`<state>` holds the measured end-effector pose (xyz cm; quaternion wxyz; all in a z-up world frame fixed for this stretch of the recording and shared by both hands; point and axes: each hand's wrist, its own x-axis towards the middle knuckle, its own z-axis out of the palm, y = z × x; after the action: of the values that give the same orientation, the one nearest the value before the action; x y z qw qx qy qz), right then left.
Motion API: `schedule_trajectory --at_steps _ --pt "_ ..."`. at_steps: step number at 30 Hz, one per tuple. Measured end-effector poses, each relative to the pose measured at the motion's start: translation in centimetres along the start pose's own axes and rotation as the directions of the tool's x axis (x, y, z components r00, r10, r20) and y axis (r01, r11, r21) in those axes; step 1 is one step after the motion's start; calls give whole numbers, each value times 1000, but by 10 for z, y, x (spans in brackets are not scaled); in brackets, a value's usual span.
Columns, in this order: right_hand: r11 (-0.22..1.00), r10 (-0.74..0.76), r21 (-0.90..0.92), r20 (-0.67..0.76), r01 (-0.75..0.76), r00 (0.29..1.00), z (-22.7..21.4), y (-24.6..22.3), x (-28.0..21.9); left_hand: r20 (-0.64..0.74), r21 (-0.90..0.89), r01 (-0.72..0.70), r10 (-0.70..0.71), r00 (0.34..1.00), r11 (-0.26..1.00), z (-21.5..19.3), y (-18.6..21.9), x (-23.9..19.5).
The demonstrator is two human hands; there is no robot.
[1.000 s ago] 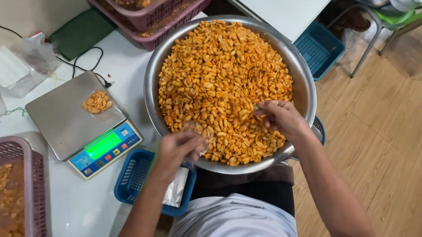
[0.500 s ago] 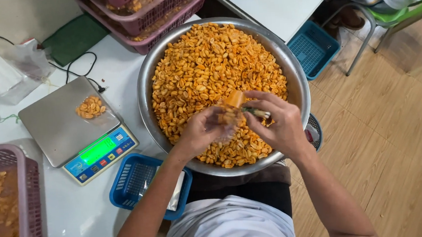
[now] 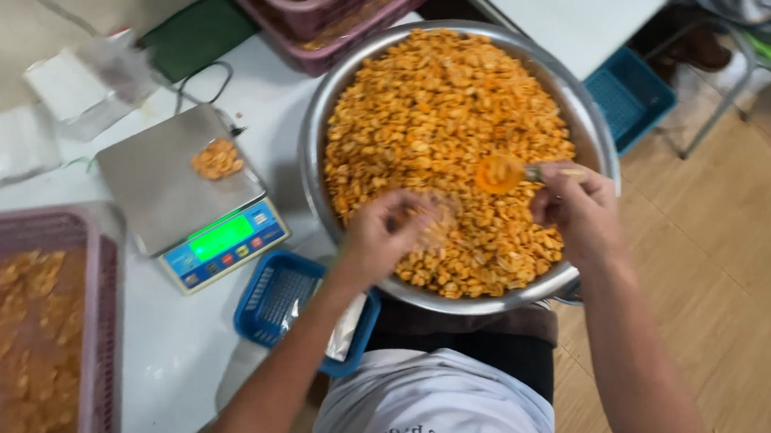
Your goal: The person scoops orange snack pieces from a large metal bowl using a small orange scoop and places them into clear plastic bags. The filled bags are weighed on a digital scale and then placed into a pink basket. The process is repeated continuously throughout the clip.
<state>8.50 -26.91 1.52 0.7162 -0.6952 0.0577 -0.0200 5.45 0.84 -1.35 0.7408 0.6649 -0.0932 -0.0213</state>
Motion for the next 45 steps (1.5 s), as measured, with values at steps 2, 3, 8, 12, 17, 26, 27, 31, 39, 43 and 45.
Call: schedule_trajectory --at_steps 2,3,8,12,17,26,27,31,39,43,45 --pt "995 -20 -97 -47 16 999 -5 8 1 -107 -728 120 -285 953 675 -26 47 -1" --pt "995 -15 -94 -31 12 999 0 6 -2 -123 -726 111 -287 950 678 -63 31 7" --pt "646 -263 -731 58 221 963 9 6 -15 -481 579 -34 375 792 815 -246 -25 -1" --pt "552 -371 -764 136 335 919 19 27 -19 -528 833 337 451 719 439 -293 -97 -19" --pt "704 -143 -691 84 161 986 25 21 -23 -74 992 122 679 730 -22 -246 -102 -13" --pt "920 -125 -371 37 129 992 21 -2 -21 -644 -277 -79 -124 755 958 -151 -26 -11" --pt "920 -127 -369 35 131 991 23 -5 -22 -642 -275 -81 -120 757 958 -114 11 -11" --pt "915 -159 -369 43 164 986 32 -21 -27 -113 -582 37 -126 986 813 -35 23 -35" --pt "921 -193 -326 86 210 977 45 -57 -49 229 -11 46 -42 973 999 13 -17 -34" --pt "938 -182 -281 98 202 978 47 -57 -50 220 48 143 -151 964 988 16 -14 -30" --pt "951 -164 -249 105 186 981 38 -40 -41 208 14 170 -170 963 985 13 -12 -32"
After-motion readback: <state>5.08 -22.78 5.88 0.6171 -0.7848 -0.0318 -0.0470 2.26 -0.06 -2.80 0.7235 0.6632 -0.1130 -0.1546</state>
